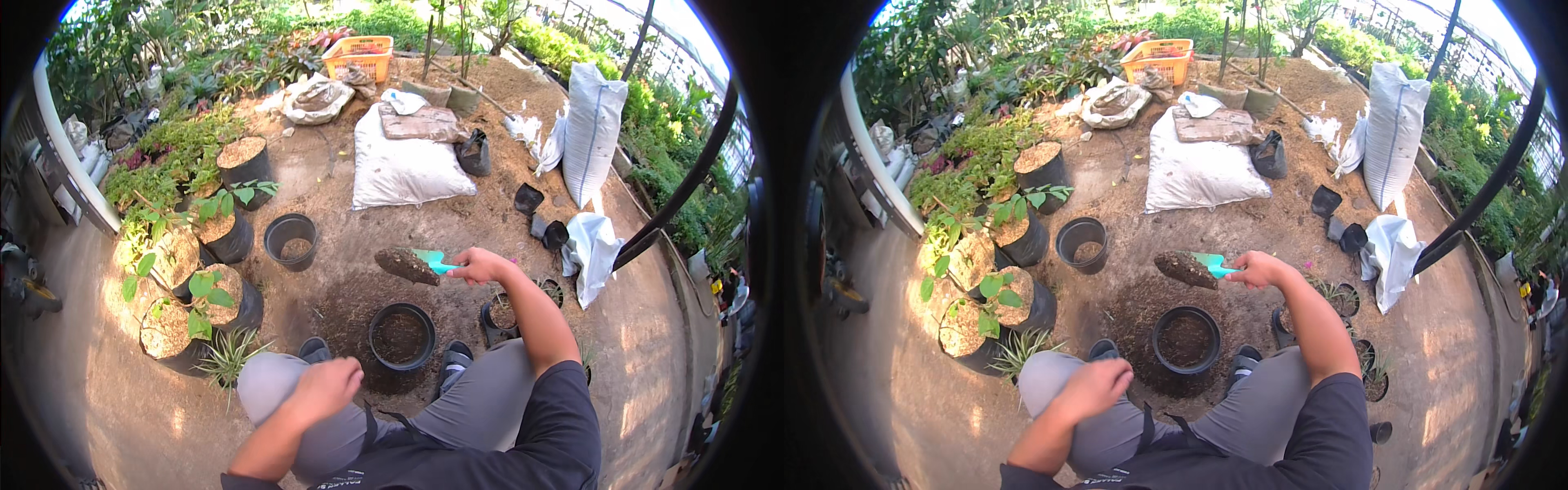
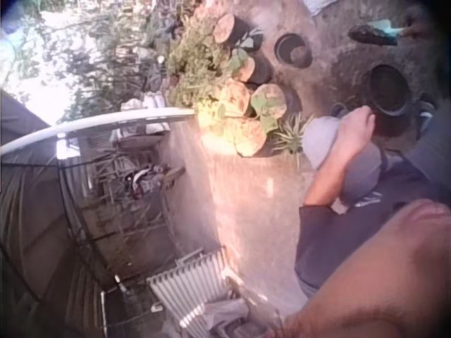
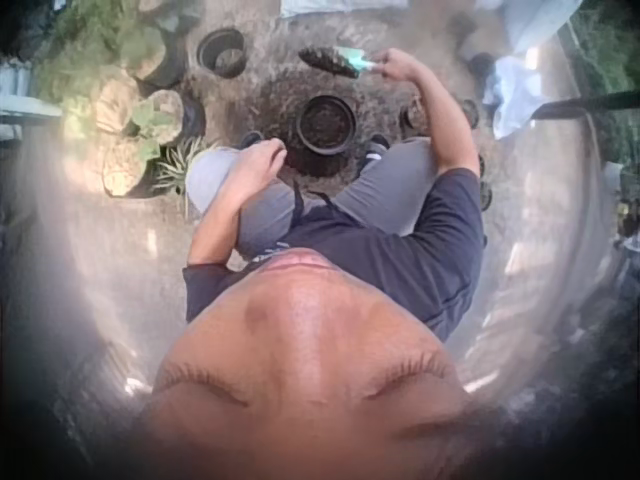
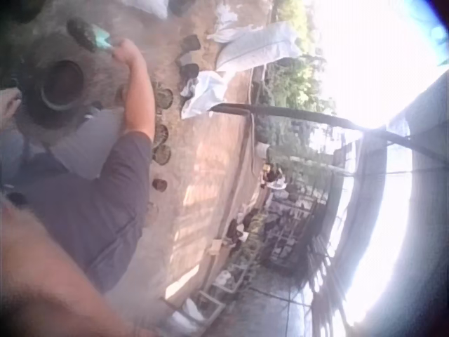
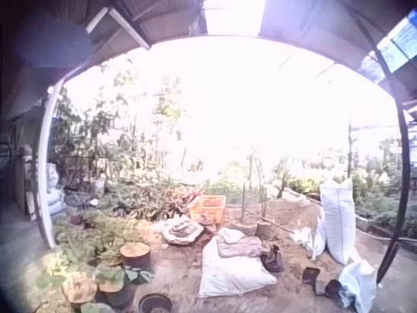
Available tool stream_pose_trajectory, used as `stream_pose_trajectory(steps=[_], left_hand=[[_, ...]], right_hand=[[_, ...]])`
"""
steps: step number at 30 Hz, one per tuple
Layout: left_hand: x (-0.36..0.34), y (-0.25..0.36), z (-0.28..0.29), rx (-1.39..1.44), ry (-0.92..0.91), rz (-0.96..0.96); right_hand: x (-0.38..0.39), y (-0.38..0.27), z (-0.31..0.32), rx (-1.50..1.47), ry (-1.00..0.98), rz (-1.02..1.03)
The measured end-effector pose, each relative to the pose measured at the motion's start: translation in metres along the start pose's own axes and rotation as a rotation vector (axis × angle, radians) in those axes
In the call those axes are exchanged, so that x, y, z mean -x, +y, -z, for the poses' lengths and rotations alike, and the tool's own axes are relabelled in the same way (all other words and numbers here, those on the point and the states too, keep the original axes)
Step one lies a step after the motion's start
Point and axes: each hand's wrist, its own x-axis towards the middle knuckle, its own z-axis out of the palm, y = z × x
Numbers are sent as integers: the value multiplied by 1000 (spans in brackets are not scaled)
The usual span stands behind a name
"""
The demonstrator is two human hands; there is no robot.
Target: The person scoops soil from a pile on the ground using a small green trowel and transfers it into a black plastic pot. They repeat this process to fill the pot with soil.
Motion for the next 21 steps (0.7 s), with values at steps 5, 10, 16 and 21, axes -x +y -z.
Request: stream_pose_trajectory(steps=[5, 10, 16, 21], left_hand=[[-52, 32, 61, -172, 242, -182], [-110, -21, 46, 152, 374, -16], [-133, -50, 11, 190, 138, 161], [-146, -65, -7, 60, 22, 119]], right_hand=[[56, 0, 10, 1, 1, -8], [69, -4, -7, -57, -24, 20], [84, 17, -32, -138, -15, -1], [87, 12, -33, -91, -37, -16]])
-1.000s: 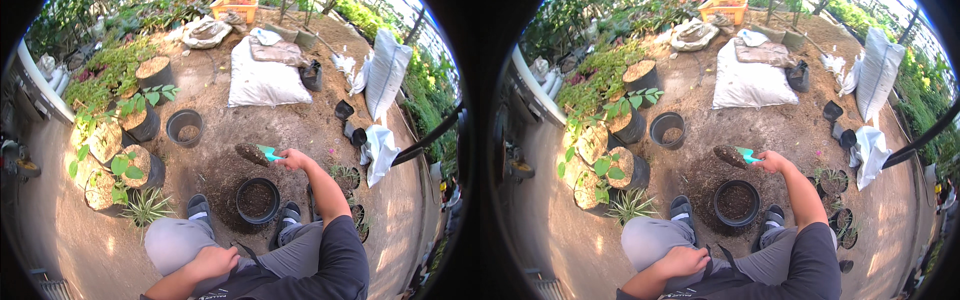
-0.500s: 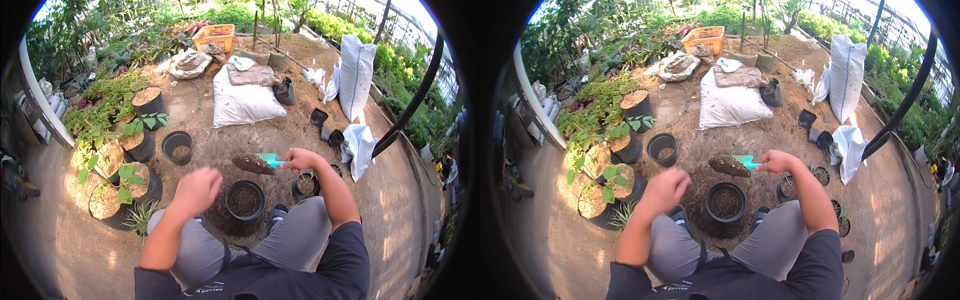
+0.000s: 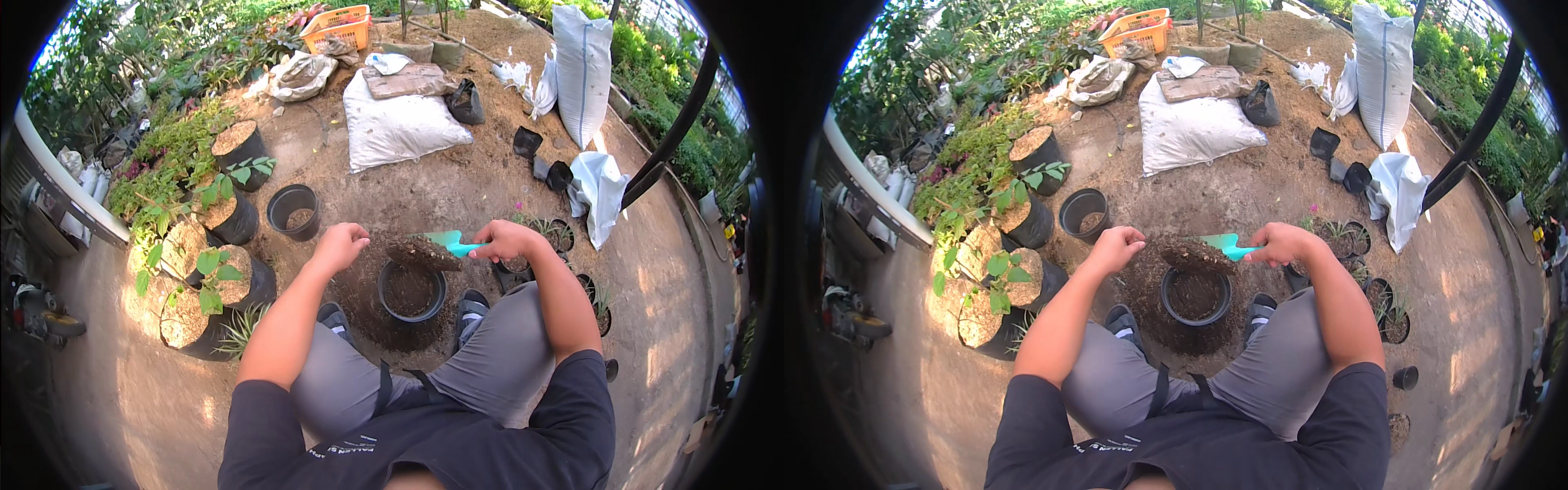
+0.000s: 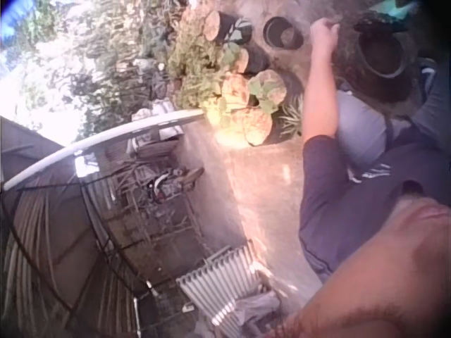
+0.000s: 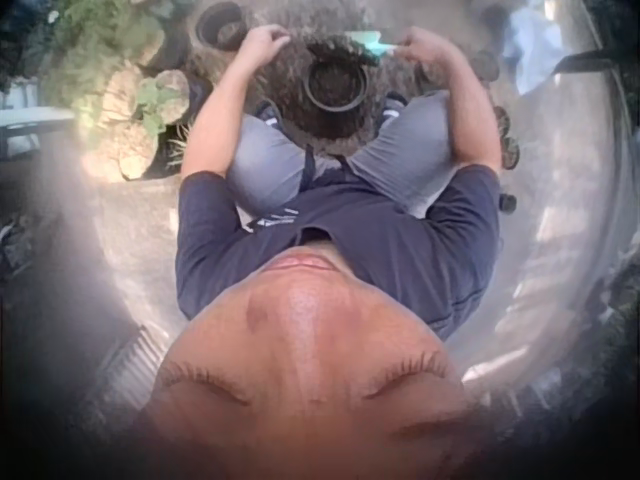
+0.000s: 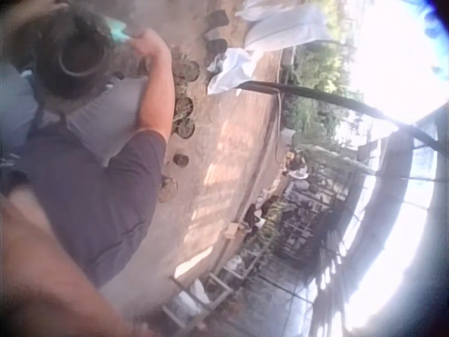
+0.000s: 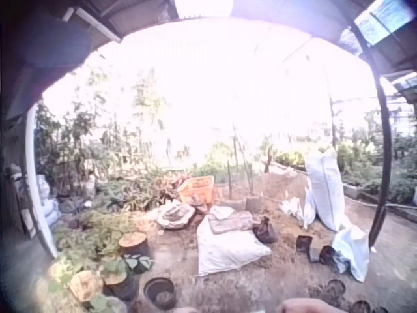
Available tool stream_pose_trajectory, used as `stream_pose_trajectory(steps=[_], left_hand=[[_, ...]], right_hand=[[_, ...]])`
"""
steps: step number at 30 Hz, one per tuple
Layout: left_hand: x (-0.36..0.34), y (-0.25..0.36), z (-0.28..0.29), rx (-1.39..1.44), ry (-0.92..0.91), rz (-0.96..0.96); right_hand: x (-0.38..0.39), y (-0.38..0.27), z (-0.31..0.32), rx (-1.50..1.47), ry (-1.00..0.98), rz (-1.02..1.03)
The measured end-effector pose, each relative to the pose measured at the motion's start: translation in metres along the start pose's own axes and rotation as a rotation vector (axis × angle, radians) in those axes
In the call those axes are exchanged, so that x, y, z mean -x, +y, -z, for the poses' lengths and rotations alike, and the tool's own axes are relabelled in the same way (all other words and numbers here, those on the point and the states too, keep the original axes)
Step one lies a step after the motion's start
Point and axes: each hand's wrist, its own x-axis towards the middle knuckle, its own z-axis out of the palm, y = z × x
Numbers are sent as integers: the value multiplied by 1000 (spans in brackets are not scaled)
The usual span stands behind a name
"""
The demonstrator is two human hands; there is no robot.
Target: The person scoops soil from a pile on the ground using a small green trowel and transfers it into a black plastic pot. They repeat this process to fill the pot with soil.
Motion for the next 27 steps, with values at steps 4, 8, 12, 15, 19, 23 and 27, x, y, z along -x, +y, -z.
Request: stream_pose_trajectory(steps=[4, 8, 12, 15, 19, 23, 27], left_hand=[[-4, 7, -6, 25, -22, -129], [-6, 14, -5, 30, -17, -133], [-7, 11, -9, -5, -14, -179], [-8, 10, -12, -31, 8, -186], [-10, 9, -9, -27, 36, -178], [-11, 10, -8, -8, 57, -139], [-11, 8, -4, -40, 174, -91]], right_hand=[[1, -4, 0, 33, 4, 0], [0, -8, 0, 41, -8, 3], [-3, -6, -1, 27, -23, 3], [-3, -2, -1, 23, -34, 2], [-3, -1, -1, 23, -50, -12], [-3, 2, -3, 21, -52, -17], [-6, 5, -4, 54, -64, -34]])
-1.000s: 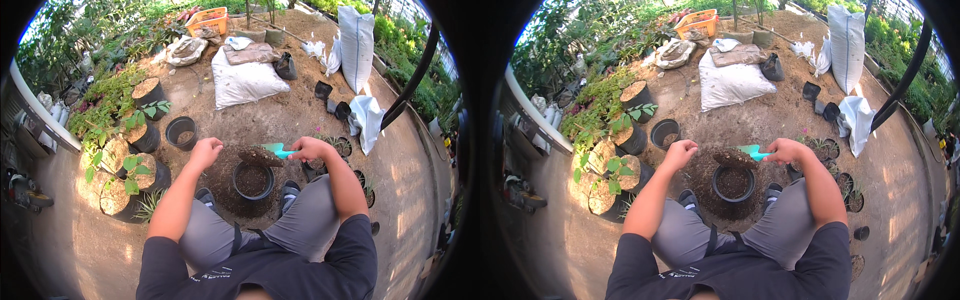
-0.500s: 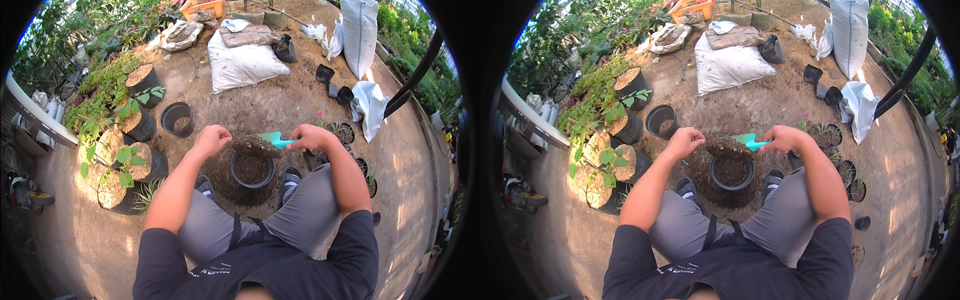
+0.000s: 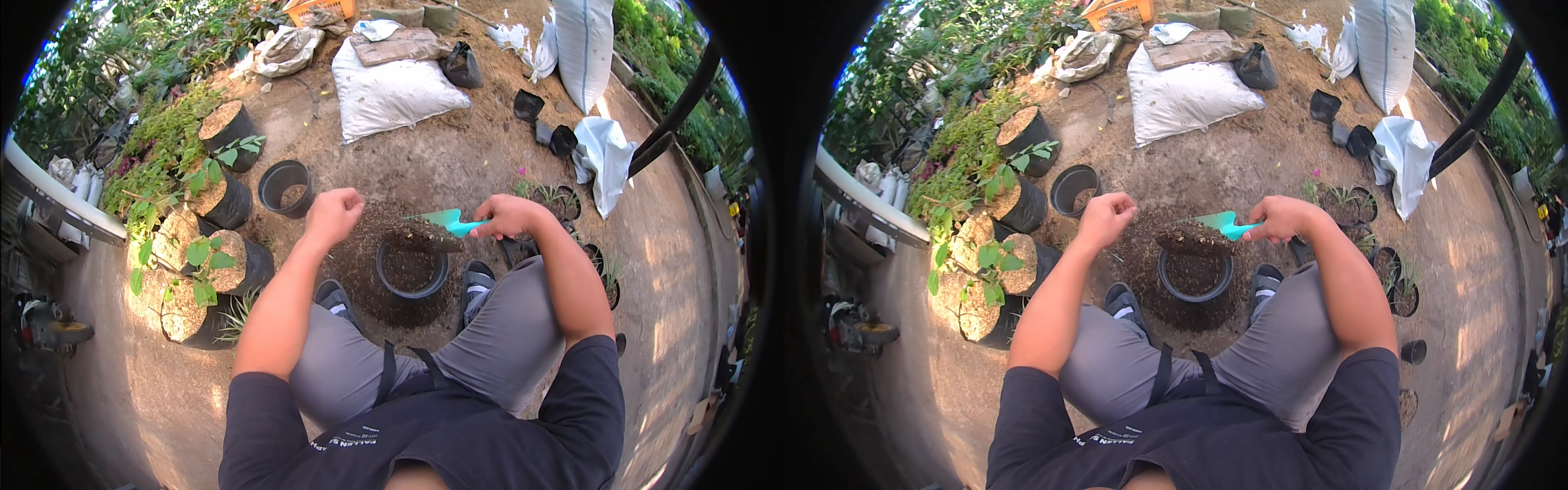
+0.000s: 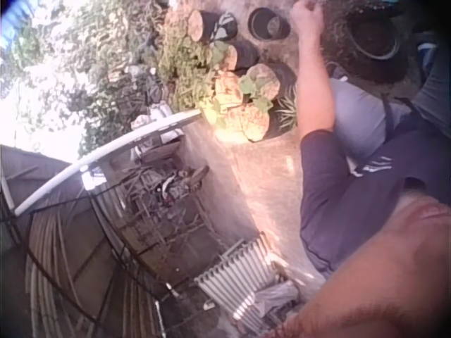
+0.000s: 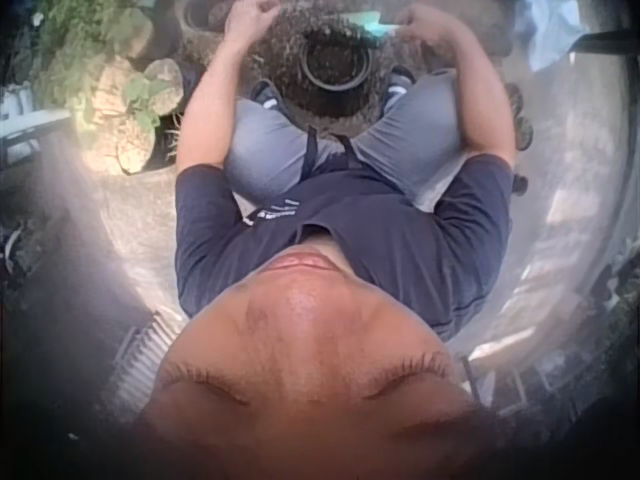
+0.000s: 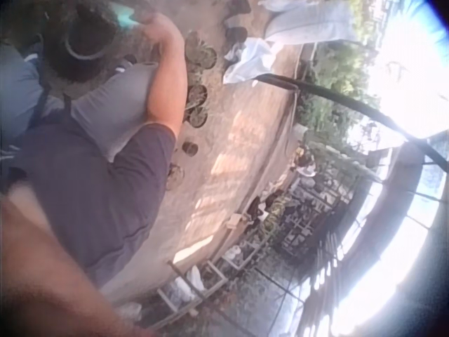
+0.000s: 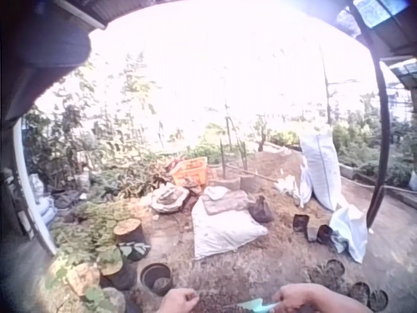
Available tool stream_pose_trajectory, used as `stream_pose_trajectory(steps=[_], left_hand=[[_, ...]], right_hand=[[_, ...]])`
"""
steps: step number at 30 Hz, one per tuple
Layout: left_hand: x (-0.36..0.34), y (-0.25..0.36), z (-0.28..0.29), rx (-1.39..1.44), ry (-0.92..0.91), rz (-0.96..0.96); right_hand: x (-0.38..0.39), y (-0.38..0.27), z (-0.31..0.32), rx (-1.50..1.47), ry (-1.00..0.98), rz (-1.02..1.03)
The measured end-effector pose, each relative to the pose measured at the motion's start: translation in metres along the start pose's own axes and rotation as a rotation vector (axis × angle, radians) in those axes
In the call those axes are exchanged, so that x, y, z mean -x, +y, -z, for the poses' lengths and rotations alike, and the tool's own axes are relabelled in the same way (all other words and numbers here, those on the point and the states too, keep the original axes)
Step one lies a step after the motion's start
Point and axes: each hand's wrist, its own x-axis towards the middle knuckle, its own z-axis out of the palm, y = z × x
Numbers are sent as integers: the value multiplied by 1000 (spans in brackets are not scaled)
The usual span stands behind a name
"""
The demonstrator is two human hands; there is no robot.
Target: The person scoops soil from a pile on the ground using a small green trowel and transfers it into a black plastic pot. They repeat this process to fill the pot with soil.
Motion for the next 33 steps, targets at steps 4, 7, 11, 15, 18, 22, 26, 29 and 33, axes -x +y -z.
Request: stream_pose_trajectory(steps=[4, 7, 11, 15, 18, 22, 26, 29, 33], left_hand=[[-5, -19, 19, -58, 136, 150], [-8, -34, 31, 82, 290, 116], [-1, -40, 39, 101, 235, 151], [3, -42, 39, 100, 178, 154], [4, -41, 38, 111, 143, 155], [3, -38, 39, 126, 102, 160], [1, -38, 38, 137, 80, 165], [1, -36, 37, 134, 71, 165], [1, -34, 38, 136, 66, 155]], right_hand=[[-4, 2, -4, 29, -11, -25], [-12, 10, -9, 51, -40, -55], [-21, 22, -13, 113, -75, -85], [-28, 25, -15, 196, -118, -146], [-33, 30, -18, 226, -128, -164], [-36, 32, -18, 242, -138, -163], [-37, 34, -20, 212, -136, -170], [-40, 39, -22, 172, -161, -161], [-42, 42, -24, 139, -170, -177]])
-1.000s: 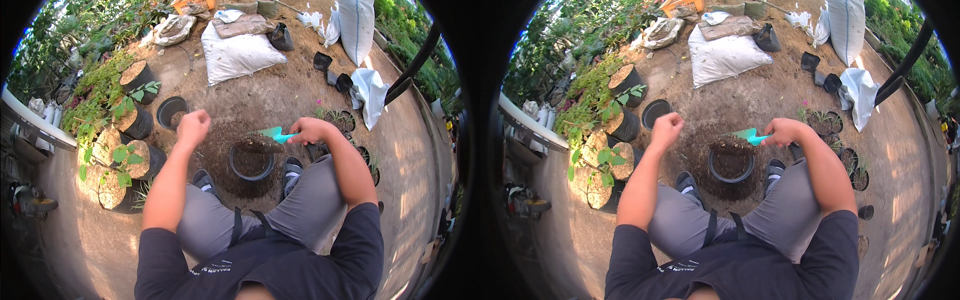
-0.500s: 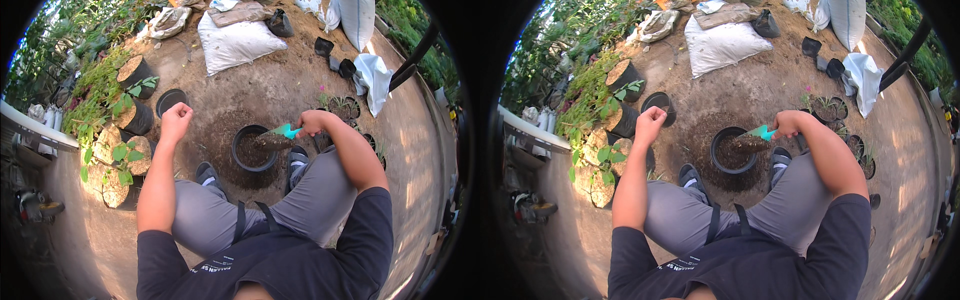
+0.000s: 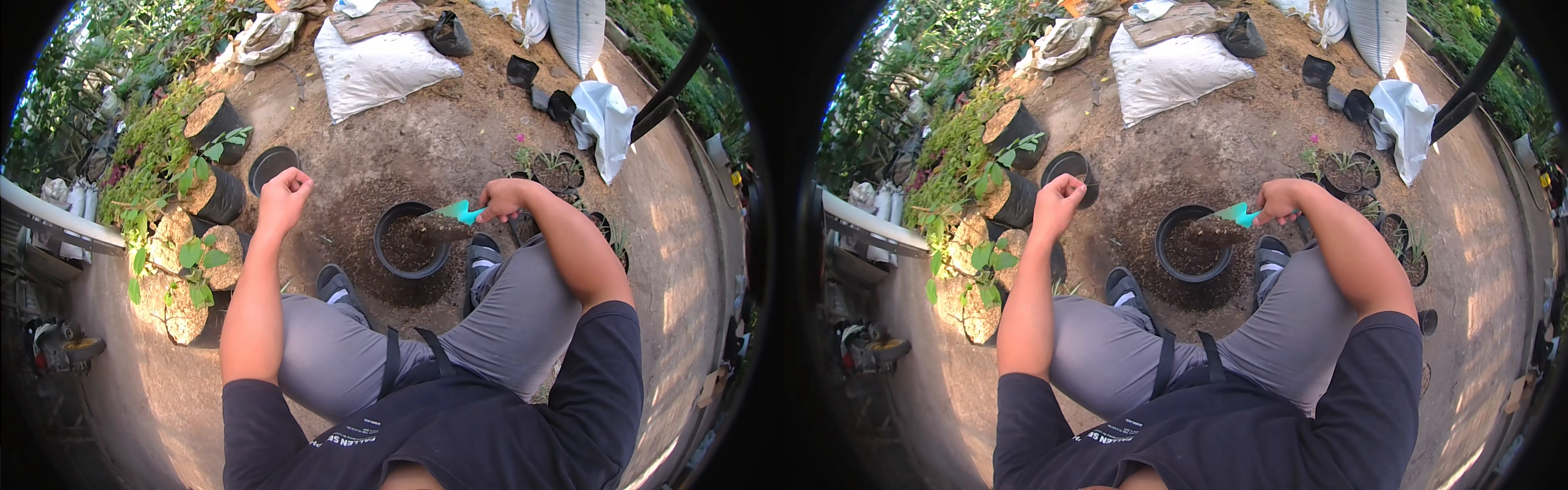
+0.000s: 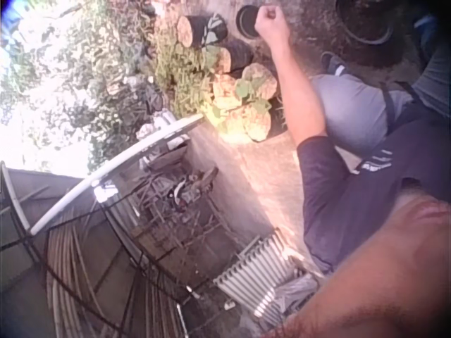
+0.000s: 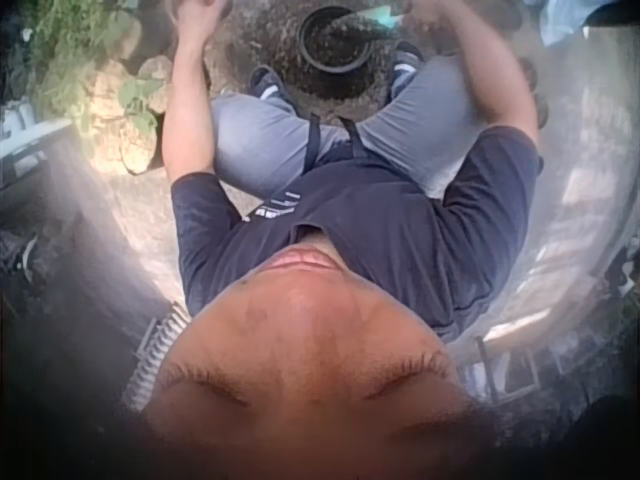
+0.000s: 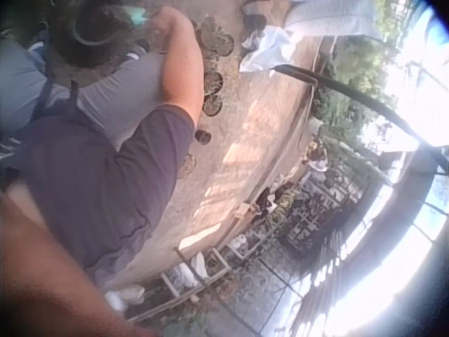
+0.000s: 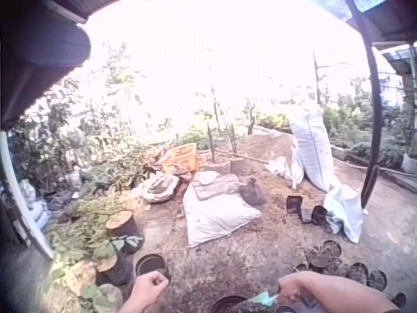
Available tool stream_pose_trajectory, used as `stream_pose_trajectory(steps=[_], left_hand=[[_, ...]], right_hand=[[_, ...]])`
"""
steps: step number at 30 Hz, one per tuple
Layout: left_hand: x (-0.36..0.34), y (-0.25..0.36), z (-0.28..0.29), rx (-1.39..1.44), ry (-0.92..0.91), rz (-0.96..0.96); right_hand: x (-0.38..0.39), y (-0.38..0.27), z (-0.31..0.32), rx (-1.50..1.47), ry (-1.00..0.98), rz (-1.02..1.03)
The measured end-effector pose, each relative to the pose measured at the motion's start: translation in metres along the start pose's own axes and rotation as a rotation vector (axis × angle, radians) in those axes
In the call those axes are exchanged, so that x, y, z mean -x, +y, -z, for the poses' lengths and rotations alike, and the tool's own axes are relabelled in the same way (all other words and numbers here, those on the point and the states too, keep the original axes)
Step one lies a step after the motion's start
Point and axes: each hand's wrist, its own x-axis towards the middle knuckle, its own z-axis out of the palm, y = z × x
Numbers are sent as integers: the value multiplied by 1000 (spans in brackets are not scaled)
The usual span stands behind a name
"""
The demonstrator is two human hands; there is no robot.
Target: The person scoops soil from a pile on the ground using a small green trowel and transfers it into a black plastic pot. They repeat this process to fill the pot with soil.
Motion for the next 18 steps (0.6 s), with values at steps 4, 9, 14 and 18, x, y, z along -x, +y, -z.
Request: stream_pose_trajectory(steps=[4, 9, 14, 18], left_hand=[[0, 2, 0, 2, -11, 7], [-4, 0, -3, 20, -19, 1], [-7, 2, -7, 54, -37, -10], [-8, 4, -8, 32, -44, -28]], right_hand=[[-1, 2, -4, -53, -3, -24], [1, 0, -7, -60, -24, -32], [1, 4, -8, -44, -40, -58], [5, 4, -7, -23, -62, -94]])
